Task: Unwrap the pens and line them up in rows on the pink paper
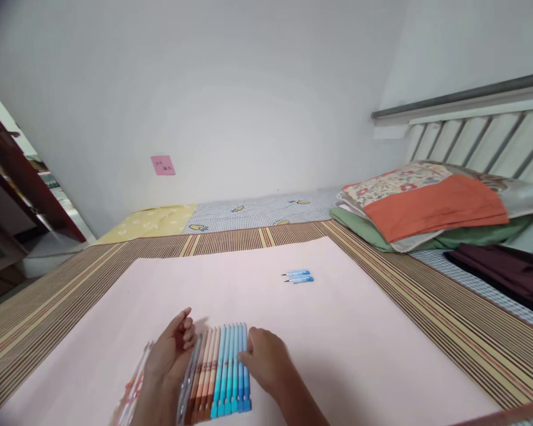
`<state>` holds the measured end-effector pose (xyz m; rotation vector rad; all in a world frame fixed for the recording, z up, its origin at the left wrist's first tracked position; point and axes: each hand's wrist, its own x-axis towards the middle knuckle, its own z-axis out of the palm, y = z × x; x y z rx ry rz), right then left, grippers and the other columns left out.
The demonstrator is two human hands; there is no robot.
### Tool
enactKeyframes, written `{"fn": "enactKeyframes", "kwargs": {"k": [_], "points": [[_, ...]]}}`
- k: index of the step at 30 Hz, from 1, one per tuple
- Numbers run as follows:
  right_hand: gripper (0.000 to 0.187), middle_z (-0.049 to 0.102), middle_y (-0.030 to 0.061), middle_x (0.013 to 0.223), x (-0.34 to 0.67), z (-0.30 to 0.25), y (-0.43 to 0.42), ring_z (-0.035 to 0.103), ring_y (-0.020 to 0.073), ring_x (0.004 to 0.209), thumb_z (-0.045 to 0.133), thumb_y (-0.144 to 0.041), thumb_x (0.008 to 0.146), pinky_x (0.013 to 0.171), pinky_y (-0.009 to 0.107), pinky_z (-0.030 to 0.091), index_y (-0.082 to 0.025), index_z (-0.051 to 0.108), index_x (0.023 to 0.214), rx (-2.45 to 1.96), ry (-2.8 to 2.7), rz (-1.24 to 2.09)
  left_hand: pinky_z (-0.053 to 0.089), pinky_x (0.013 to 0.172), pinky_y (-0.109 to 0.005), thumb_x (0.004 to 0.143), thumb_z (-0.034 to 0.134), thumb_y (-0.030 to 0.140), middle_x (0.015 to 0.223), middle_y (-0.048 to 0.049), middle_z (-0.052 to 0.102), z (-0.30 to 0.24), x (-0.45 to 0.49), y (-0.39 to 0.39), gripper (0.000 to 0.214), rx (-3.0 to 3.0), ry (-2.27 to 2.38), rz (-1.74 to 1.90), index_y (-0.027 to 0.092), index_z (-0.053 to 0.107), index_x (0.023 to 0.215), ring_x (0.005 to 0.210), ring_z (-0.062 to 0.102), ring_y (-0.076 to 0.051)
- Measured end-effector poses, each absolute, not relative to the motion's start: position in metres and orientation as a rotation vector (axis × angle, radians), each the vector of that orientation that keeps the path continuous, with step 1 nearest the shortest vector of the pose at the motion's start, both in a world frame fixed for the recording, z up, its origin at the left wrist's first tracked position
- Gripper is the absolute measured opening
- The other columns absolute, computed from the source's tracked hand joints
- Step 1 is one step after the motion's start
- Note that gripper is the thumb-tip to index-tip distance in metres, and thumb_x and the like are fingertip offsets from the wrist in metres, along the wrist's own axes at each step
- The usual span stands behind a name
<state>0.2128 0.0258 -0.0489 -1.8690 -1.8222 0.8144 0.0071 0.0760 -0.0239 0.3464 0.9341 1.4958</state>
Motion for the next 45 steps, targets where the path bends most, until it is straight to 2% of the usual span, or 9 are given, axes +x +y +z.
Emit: {"fn": "enactKeyframes", "kwargs": {"k": [4,7,13,21,28,34,37,42,45], "points": [[0.003,0.07,0.0016,0.084,0.212,-0.048,0.031,0.062,0.0174,0.077,0.061,-0.022,0.077,0.062,0.027,0.029,-0.022,0.061,0.08,-1.903,-1.933,0.732,0.026,0.034,-0.016,0.078,0.073,0.017,0.059,0.0059,0.051,-0.028,0.011,0.076,0.013,0.339,0.921,1.466,0.014,0.065,0.088,0.04,0.038,-0.005],[0.01,0.072,0.0036,0.091,0.218,-0.038,0.031,0.064,0.02,0.082,0.059,-0.019,0.077,0.064,0.027,0.031,-0.022,0.062,0.086,-1.939,-1.976,0.716,0.026,0.034,-0.016,0.078,0.072,0.016,0.059,0.0054,0.052,-0.03,0.018,0.075,0.012,0.346,0.925,1.447,0.013,0.066,0.088,0.04,0.039,-0.005],[0.016,0.073,0.0077,0.099,0.221,-0.035,0.028,0.066,0.0239,0.086,0.056,-0.029,0.085,0.068,0.03,0.038,-0.022,0.063,0.097,-1.957,-1.986,0.659,0.025,0.034,-0.017,0.076,0.075,0.021,0.059,0.0051,0.053,-0.032,0.033,0.071,0.018,0.411,0.935,1.417,0.012,0.067,0.09,0.04,0.039,-0.005],[0.023,0.073,0.0127,0.105,0.213,-0.049,0.031,0.069,0.0283,0.094,0.056,-0.027,0.086,0.075,0.034,0.043,-0.018,0.065,0.105,-2.018,-2.018,0.572,0.025,0.035,-0.017,0.071,0.08,0.027,0.06,0.0054,0.054,-0.035,0.035,0.071,0.026,0.466,0.95,1.394,0.012,0.068,0.089,0.042,0.039,-0.005],[0.012,0.07,0.0079,0.09,0.226,-0.051,0.037,0.063,0.0207,0.078,0.054,-0.016,0.083,0.064,0.029,0.036,-0.02,0.058,0.093,-1.985,-1.844,0.658,0.026,0.038,-0.019,0.067,0.082,0.038,0.059,0.0054,0.055,-0.032,0.045,0.066,0.035,0.576,0.99,1.326,0.014,0.069,0.089,0.042,0.037,-0.005],[0.011,0.06,-0.0014,0.074,0.25,-0.035,0.038,0.054,0.0139,0.064,0.05,-0.025,0.09,0.06,0.025,0.039,-0.021,0.06,0.09,-1.466,-1.645,1.226,0.038,0.05,-0.024,0.073,0.076,0.051,0.089,-0.0059,0.067,-0.037,0.061,0.063,0.052,1.029,1.211,1.195,0.016,0.068,0.11,0.066,0.058,-0.015],[0.014,0.06,-0.001,0.073,0.254,-0.022,0.035,0.054,0.0145,0.066,0.052,-0.025,0.089,0.061,0.025,0.039,-0.021,0.066,0.087,-1.405,-1.696,1.203,0.047,0.066,-0.032,0.077,0.072,0.048,0.107,-0.009,0.066,-0.041,0.063,0.06,0.052,1.416,1.295,1.159,0.022,0.067,0.123,0.082,0.062,-0.022],[0.019,0.071,0.0027,0.085,0.253,-0.008,0.029,0.061,0.0181,0.08,0.054,-0.019,0.087,0.069,0.028,0.04,-0.022,0.072,0.082,-1.483,-1.886,0.905,0.042,0.07,-0.033,0.084,0.062,0.033,0.084,-0.0047,0.069,-0.039,0.063,0.053,0.019,1.719,1.224,0.852,0.022,0.076,0.09,0.079,0.059,-0.022],[0.02,0.073,0.0039,0.09,0.253,-0.006,0.03,0.063,0.0212,0.088,0.055,-0.013,0.084,0.08,0.033,0.044,-0.023,0.073,0.085,-1.471,-1.951,0.652,0.036,0.06,-0.03,0.086,0.058,0.034,0.064,-0.0007,0.063,-0.037,0.066,0.053,0.024,1.625,1.14,0.799,0.019,0.071,0.072,0.063,0.054,-0.018]]}}
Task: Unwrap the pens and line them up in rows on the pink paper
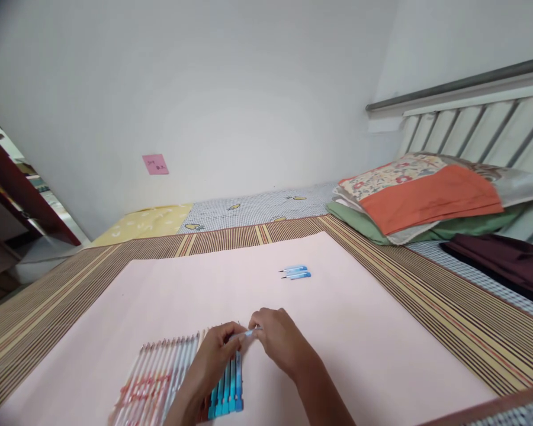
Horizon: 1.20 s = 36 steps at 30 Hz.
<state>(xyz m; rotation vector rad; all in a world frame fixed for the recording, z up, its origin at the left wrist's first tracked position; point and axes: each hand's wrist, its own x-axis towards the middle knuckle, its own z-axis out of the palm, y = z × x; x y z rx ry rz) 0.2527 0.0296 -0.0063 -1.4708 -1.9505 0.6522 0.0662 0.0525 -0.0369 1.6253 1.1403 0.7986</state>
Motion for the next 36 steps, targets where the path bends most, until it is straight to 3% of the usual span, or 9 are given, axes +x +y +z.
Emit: {"fn": "enactKeyframes", "kwargs": {"k": [3,5,7,11,15,20,25,30,36], "points": [[0.018,0.073,0.0091,0.105,0.257,-0.006,0.036,0.061,0.0275,0.107,0.062,-0.022,0.086,0.1,0.044,0.042,-0.023,0.073,0.101,-1.349,-1.698,0.257,0.031,0.054,-0.027,0.086,0.062,0.043,0.057,0.0013,0.06,-0.036,0.068,0.055,0.03,1.459,1.092,0.867,0.018,0.067,0.07,0.051,0.046,-0.014],[0.029,0.071,0.0127,0.114,0.261,-0.008,0.041,0.061,0.0289,0.11,0.064,-0.036,0.089,0.1,0.046,0.044,-0.021,0.069,0.113,-1.322,-1.335,0.169,0.03,0.053,-0.026,0.086,0.064,0.047,0.061,-0.0005,0.065,-0.036,0.068,0.056,0.032,1.363,1.046,0.938,0.017,0.068,0.075,0.05,0.046,-0.012],[0.041,0.071,0.0128,0.108,0.264,-0.01,0.045,0.064,0.0271,0.099,0.064,-0.052,0.089,0.088,0.042,0.051,-0.02,0.068,0.114,-1.347,-1.03,0.334,0.03,0.052,-0.025,0.085,0.067,0.05,0.066,-0.003,0.069,-0.036,0.069,0.057,0.034,1.285,0.988,0.993,0.016,0.069,0.08,0.05,0.048,-0.011],[0.053,0.068,0.0065,0.075,0.256,-0.018,0.05,0.06,0.0185,0.065,0.069,-0.07,0.077,0.063,0.032,0.048,-0.017,0.071,0.085,-1.248,-0.946,0.943,0.035,0.053,-0.023,0.083,0.073,0.05,0.069,-0.0046,0.071,-0.036,0.075,0.053,0.035,1.195,0.916,1.049,0.015,0.068,0.084,0.052,0.051,-0.01],[0.05,0.059,-0.0005,0.058,0.236,-0.023,0.051,0.051,0.013,0.056,0.081,-0.064,0.068,0.057,0.027,0.042,-0.016,0.071,0.076,-1.115,-0.958,1.193,0.036,0.051,-0.023,0.079,0.077,0.047,0.068,-0.003,0.07,-0.036,0.082,0.051,0.033,1.201,0.933,1.079,0.016,0.066,0.084,0.05,0.054,-0.01],[0.053,0.061,-0.0003,0.062,0.225,-0.027,0.053,0.052,0.0121,0.057,0.086,-0.061,0.06,0.058,0.027,0.042,-0.015,0.073,0.08,-1.105,-0.817,1.252,0.038,0.051,-0.023,0.078,0.076,0.038,0.063,0.0014,0.065,-0.03,0.086,0.047,0.023,1.281,1.057,1.128,0.019,0.064,0.081,0.049,0.057,-0.012],[0.052,0.058,-0.0008,0.061,0.221,-0.03,0.052,0.051,0.0123,0.056,0.082,-0.064,0.065,0.058,0.028,0.04,-0.014,0.071,0.076,-1.096,-0.773,1.25,0.043,0.057,-0.025,0.085,0.067,0.034,0.066,0.0014,0.066,-0.023,0.093,0.038,0.015,1.409,1.165,1.156,0.021,0.062,0.081,0.054,0.06,-0.015],[0.05,0.047,-0.0038,0.054,0.216,-0.029,0.05,0.042,0.0122,0.056,0.077,-0.065,0.072,0.056,0.028,0.036,-0.015,0.072,0.072,-1.123,-0.81,1.064,0.037,0.048,-0.027,0.094,0.057,0.047,0.066,0.003,0.06,-0.029,0.098,0.034,0.026,1.496,1.194,1.117,0.023,0.06,0.085,0.044,0.051,-0.014],[0.053,0.057,0.0004,0.065,0.214,-0.028,0.049,0.053,0.0153,0.062,0.074,-0.067,0.077,0.06,0.03,0.045,-0.015,0.074,0.089,-0.816,-0.713,1.31,0.042,0.064,-0.029,0.097,0.055,0.041,0.078,-0.0015,0.07,-0.03,0.097,0.032,0.02,1.635,1.277,1.209,0.025,0.064,0.089,0.067,0.062,-0.019]]}}
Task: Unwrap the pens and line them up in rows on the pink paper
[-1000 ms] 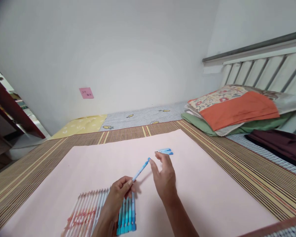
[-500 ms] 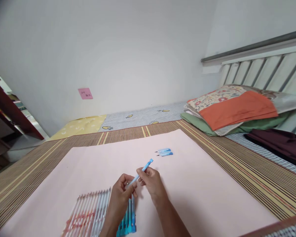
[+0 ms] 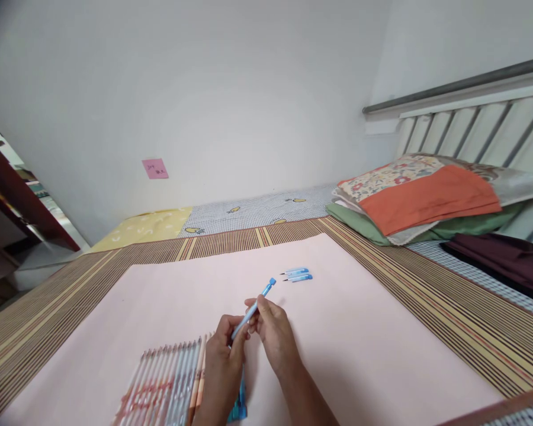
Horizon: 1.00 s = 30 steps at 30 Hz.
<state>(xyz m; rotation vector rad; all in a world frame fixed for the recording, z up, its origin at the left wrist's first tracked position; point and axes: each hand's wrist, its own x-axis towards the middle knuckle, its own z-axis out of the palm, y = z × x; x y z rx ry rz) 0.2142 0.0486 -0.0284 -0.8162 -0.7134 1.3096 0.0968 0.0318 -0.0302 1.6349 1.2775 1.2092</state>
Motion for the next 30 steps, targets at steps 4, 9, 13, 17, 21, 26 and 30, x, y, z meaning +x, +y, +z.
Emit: {"fn": "enactKeyframes", "kwargs": {"k": [4,9,13,17,21,26,30], "points": [[0.047,0.061,0.0017,0.07,0.216,-0.025,0.046,0.056,0.0153,0.067,0.078,-0.061,0.076,0.068,0.031,0.048,-0.015,0.072,0.085,-0.838,-0.774,1.33,0.042,0.06,-0.029,0.095,0.057,0.042,0.076,-0.0004,0.07,-0.032,0.097,0.031,0.019,1.633,1.345,1.233,0.026,0.064,0.09,0.059,0.059,-0.019],[0.046,0.062,0.0027,0.072,0.217,-0.024,0.047,0.058,0.0177,0.074,0.076,-0.061,0.077,0.074,0.032,0.05,-0.015,0.073,0.081,-1.005,-0.874,1.19,0.043,0.063,-0.03,0.094,0.059,0.041,0.068,0.0,0.068,-0.034,0.097,0.031,0.017,1.63,1.396,1.261,0.026,0.065,0.089,0.06,0.062,-0.02],[0.052,0.065,0.0048,0.071,0.219,-0.025,0.047,0.062,0.0216,0.075,0.073,-0.067,0.077,0.069,0.033,0.05,-0.015,0.074,0.085,-1.015,-0.911,1.177,0.041,0.06,-0.03,0.093,0.061,0.043,0.058,0.0015,0.063,-0.032,0.097,0.03,0.019,1.573,1.361,1.265,0.025,0.067,0.088,0.056,0.061,-0.021],[0.056,0.064,0.0044,0.07,0.22,-0.027,0.047,0.061,0.0201,0.069,0.072,-0.07,0.075,0.065,0.032,0.048,-0.015,0.075,0.087,-1.025,-0.908,1.167,0.043,0.054,-0.028,0.09,0.064,0.048,0.065,0.0003,0.066,-0.029,0.1,0.031,0.026,1.429,1.259,1.266,0.022,0.066,0.086,0.052,0.058,-0.017],[0.055,0.064,0.0034,0.07,0.22,-0.029,0.048,0.058,0.0179,0.066,0.071,-0.07,0.077,0.063,0.03,0.047,-0.016,0.074,0.084,-1.033,-0.908,1.168,0.04,0.047,-0.025,0.086,0.069,0.052,0.068,0.0002,0.065,-0.03,0.1,0.033,0.033,1.317,1.135,1.256,0.019,0.065,0.087,0.045,0.05,-0.012],[0.052,0.065,0.0039,0.072,0.221,-0.023,0.046,0.059,0.0184,0.072,0.072,-0.068,0.077,0.069,0.03,0.047,-0.016,0.074,0.081,-1.066,-0.929,1.142,0.031,0.04,-0.021,0.084,0.071,0.055,0.067,-0.0001,0.067,-0.031,0.098,0.036,0.039,1.215,1.006,1.194,0.017,0.061,0.086,0.037,0.045,-0.007],[0.05,0.068,0.0047,0.074,0.222,-0.013,0.044,0.06,0.0187,0.074,0.074,-0.066,0.075,0.074,0.031,0.048,-0.016,0.076,0.083,-1.053,-0.955,1.169,0.029,0.038,-0.02,0.085,0.067,0.059,0.063,0.0007,0.066,-0.028,0.1,0.037,0.042,1.166,0.966,1.181,0.018,0.058,0.081,0.035,0.043,-0.006]]}}
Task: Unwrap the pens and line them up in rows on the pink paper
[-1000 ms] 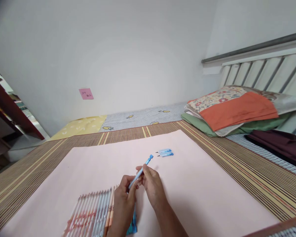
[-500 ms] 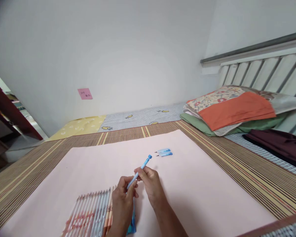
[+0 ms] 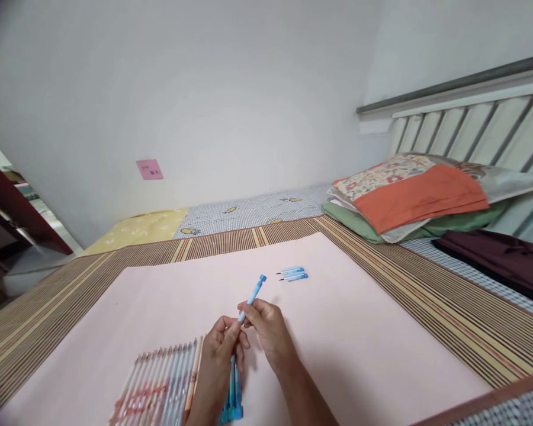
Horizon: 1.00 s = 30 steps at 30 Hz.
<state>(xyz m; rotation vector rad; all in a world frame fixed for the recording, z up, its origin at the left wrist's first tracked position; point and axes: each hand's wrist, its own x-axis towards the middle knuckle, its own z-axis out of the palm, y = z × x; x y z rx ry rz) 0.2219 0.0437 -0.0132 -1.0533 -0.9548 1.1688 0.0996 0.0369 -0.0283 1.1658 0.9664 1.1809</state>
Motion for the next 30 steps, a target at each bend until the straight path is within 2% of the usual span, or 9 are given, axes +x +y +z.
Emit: {"fn": "enactKeyframes", "kwargs": {"k": [3,9,13,17,20,25,28,30], "points": [[0.048,0.068,0.0042,0.072,0.224,-0.01,0.042,0.059,0.0191,0.073,0.073,-0.065,0.075,0.074,0.031,0.049,-0.018,0.077,0.081,-1.087,-1.009,1.125,0.024,0.037,-0.02,0.085,0.065,0.062,0.057,0.0034,0.062,-0.026,0.1,0.036,0.044,1.146,0.955,1.128,0.019,0.056,0.08,0.032,0.04,-0.006],[0.045,0.068,0.004,0.074,0.231,-0.017,0.043,0.062,0.0197,0.076,0.07,-0.062,0.081,0.077,0.032,0.049,-0.017,0.076,0.084,-1.027,-1.116,1.128,0.007,0.038,-0.02,0.087,0.066,0.058,0.048,0.0094,0.046,-0.023,0.092,0.035,0.043,0.981,0.741,0.988,0.02,0.049,0.075,0.033,0.019,-0.001],[0.043,0.069,0.004,0.078,0.235,-0.021,0.043,0.062,0.019,0.078,0.067,-0.059,0.087,0.078,0.032,0.048,-0.017,0.076,0.088,-0.96,-1.166,1.168,0.006,0.039,-0.02,0.09,0.066,0.053,0.05,0.0095,0.042,-0.024,0.088,0.036,0.039,0.918,0.634,0.94,0.019,0.052,0.079,0.035,0.015,-0.001],[0.042,0.072,0.0058,0.086,0.236,-0.023,0.043,0.063,0.02,0.085,0.066,-0.058,0.088,0.086,0.034,0.047,-0.017,0.077,0.093,-0.935,-1.185,1.172,0.007,0.04,-0.022,0.091,0.064,0.054,0.049,0.0096,0.041,-0.025,0.089,0.037,0.038,0.928,0.624,0.926,0.018,0.055,0.082,0.036,0.014,-0.002],[0.049,0.071,0.0064,0.082,0.233,-0.022,0.045,0.063,0.0199,0.082,0.067,-0.063,0.085,0.085,0.035,0.048,-0.016,0.078,0.092,-0.972,-1.064,1.179,0.014,0.044,-0.021,0.092,0.063,0.054,0.049,0.009,0.043,-0.026,0.091,0.038,0.037,1.041,0.74,1.008,0.019,0.054,0.082,0.04,0.02,-0.004],[0.05,0.064,0.0029,0.066,0.227,-0.018,0.049,0.056,0.016,0.065,0.08,-0.064,0.068,0.066,0.03,0.047,-0.015,0.076,0.077,-1.101,-0.892,1.127,0.029,0.051,-0.023,0.086,0.069,0.052,0.061,0.0042,0.056,-0.028,0.094,0.037,0.034,1.301,1.066,1.165,0.021,0.055,0.079,0.049,0.041,-0.01],[0.054,0.059,0.0008,0.061,0.225,-0.019,0.049,0.051,0.0137,0.058,0.077,-0.068,0.069,0.058,0.028,0.042,-0.014,0.076,0.077,-1.133,-0.858,1.131,0.037,0.059,-0.026,0.088,0.066,0.048,0.068,0.0014,0.062,-0.029,0.097,0.034,0.028,1.436,1.209,1.254,0.023,0.058,0.078,0.061,0.053,-0.016],[0.054,0.057,-0.0003,0.059,0.224,-0.02,0.049,0.049,0.0127,0.057,0.074,-0.068,0.072,0.057,0.027,0.04,-0.014,0.075,0.076,-1.13,-0.857,1.121,0.036,0.059,-0.027,0.091,0.061,0.047,0.068,0.0017,0.062,-0.031,0.097,0.032,0.026,1.526,1.29,1.256,0.023,0.059,0.079,0.06,0.053,-0.017]]}}
